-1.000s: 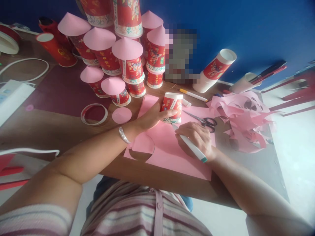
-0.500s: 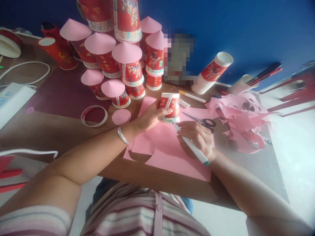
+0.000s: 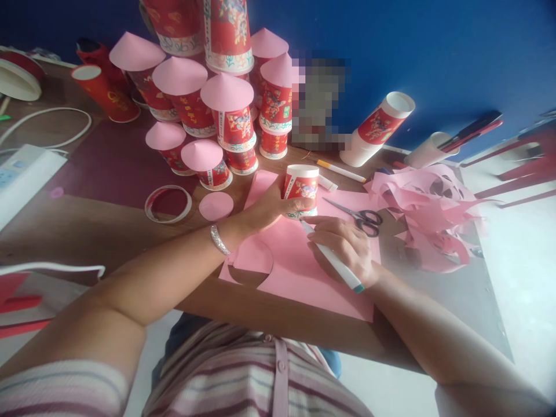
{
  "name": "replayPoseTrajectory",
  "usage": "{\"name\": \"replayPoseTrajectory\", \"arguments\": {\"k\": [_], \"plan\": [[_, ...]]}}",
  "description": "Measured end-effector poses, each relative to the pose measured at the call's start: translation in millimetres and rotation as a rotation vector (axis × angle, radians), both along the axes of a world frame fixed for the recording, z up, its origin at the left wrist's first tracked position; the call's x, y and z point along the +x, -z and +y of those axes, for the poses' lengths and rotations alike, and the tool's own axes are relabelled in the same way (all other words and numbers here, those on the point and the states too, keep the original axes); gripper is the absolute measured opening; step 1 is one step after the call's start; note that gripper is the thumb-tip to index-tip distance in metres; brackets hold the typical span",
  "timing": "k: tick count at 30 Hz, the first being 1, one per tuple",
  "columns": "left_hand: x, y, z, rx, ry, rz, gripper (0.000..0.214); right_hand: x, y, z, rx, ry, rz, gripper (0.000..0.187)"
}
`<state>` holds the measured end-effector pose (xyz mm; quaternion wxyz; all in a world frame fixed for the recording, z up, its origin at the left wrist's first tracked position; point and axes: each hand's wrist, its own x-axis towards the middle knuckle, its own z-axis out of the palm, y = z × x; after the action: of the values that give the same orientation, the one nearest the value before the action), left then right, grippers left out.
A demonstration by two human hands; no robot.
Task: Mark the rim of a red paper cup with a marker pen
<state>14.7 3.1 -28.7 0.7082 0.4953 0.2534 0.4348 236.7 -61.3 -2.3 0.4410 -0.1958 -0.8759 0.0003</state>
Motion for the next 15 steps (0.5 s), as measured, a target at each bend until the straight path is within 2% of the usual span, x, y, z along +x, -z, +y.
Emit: {"name": "replayPoseTrajectory", "arguments": {"k": [5,15], "plan": [[-1.6,-1.1,-0.5,-0.067,-0.032,-0.005,0.061,-0.1,-4.1,2.2,0.076,0.027,0.039,0.020],[-0.2,-1.7,-0.5,-0.020,0.003,0.027,0.053,3.3,-3.4,0.7,0.072,0.086,-0.032,0.016]]}}
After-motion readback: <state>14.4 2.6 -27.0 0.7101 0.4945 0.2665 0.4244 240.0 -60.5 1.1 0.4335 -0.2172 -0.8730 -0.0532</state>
